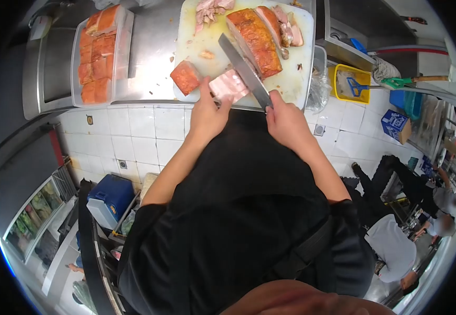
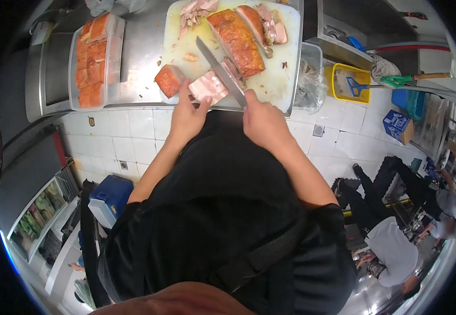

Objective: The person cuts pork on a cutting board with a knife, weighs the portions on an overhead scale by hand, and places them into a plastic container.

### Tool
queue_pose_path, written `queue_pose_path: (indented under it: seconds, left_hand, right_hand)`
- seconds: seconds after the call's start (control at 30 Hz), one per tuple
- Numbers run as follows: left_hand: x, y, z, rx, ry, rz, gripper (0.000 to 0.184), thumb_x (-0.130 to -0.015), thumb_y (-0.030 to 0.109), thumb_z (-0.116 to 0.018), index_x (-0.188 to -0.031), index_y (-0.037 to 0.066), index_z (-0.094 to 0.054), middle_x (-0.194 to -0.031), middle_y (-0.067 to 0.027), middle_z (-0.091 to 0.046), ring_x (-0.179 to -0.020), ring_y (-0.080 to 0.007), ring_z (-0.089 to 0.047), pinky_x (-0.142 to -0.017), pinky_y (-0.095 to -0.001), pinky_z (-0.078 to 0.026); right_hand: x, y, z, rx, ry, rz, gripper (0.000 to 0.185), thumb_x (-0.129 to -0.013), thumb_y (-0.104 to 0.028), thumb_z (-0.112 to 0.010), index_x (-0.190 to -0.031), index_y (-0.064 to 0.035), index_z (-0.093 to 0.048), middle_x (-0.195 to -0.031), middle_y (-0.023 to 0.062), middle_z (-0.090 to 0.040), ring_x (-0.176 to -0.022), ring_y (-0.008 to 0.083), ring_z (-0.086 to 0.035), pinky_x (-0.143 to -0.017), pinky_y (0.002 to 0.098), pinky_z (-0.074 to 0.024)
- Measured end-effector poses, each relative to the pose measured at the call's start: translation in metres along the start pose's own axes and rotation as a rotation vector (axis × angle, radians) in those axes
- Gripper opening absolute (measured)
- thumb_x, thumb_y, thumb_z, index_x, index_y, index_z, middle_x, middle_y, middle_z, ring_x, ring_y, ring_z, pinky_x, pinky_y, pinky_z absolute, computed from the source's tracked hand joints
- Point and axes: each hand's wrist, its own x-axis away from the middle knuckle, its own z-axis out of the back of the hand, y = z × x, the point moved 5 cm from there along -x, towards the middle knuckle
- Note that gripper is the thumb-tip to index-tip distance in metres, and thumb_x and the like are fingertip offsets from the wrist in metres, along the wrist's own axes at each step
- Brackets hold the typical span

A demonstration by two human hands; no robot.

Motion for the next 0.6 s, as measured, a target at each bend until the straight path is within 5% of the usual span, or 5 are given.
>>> queue_pose_path:
  seconds: [0.13,0.23,0.6]
  left_hand:
    - [0.015,0.021,0.022,-0.213,0.247,-0.373,0.043,-0.089,0.008,-0.064,-0.129,0.001,-0.052,-0.109,-0.0227,-0.059,-0.103,-0.0402,-0.059,-0.089,-0.0432,-0.048]
    - [0.001,0.038,0.023,-0.146,0.475,-0.834,0.021,-0.081,0.002,-0.063,-0.101,0.002,-0.065,-0.103,-0.0178,-0.058,-0.099,-0.0355,-0.056,-0.087,-0.0442,-0.046]
    - [-0.039,0.011,-0.021,-0.345,0.449,-0.783,0.028,-0.074,0.003,-0.062,-0.102,0.003,-0.062,-0.109,-0.0159,-0.055,-0.102,-0.0363,-0.052,-0.089,-0.0487,-0.040]
  right_hand:
    - [0.010,-0.013,0.005,0.032,-0.029,0.029,0.021,-0.090,-0.007,-0.055,-0.106,0.0003,-0.045,-0.067,0.0260,-0.063,-0.066,0.0485,-0.063,-0.063,0.0592,-0.0491]
    - [0.011,-0.019,0.005,0.049,0.005,0.075,0.021,-0.087,-0.005,-0.055,-0.104,0.0004,-0.045,-0.068,0.0255,-0.064,-0.065,0.0471,-0.064,-0.061,0.0576,-0.0498]
    - [0.026,-0.028,0.007,0.199,-0.160,0.002,0.017,-0.086,-0.002,-0.051,-0.102,0.0007,-0.047,-0.070,0.0229,-0.066,-0.065,0.0422,-0.067,-0.059,0.0529,-0.0525]
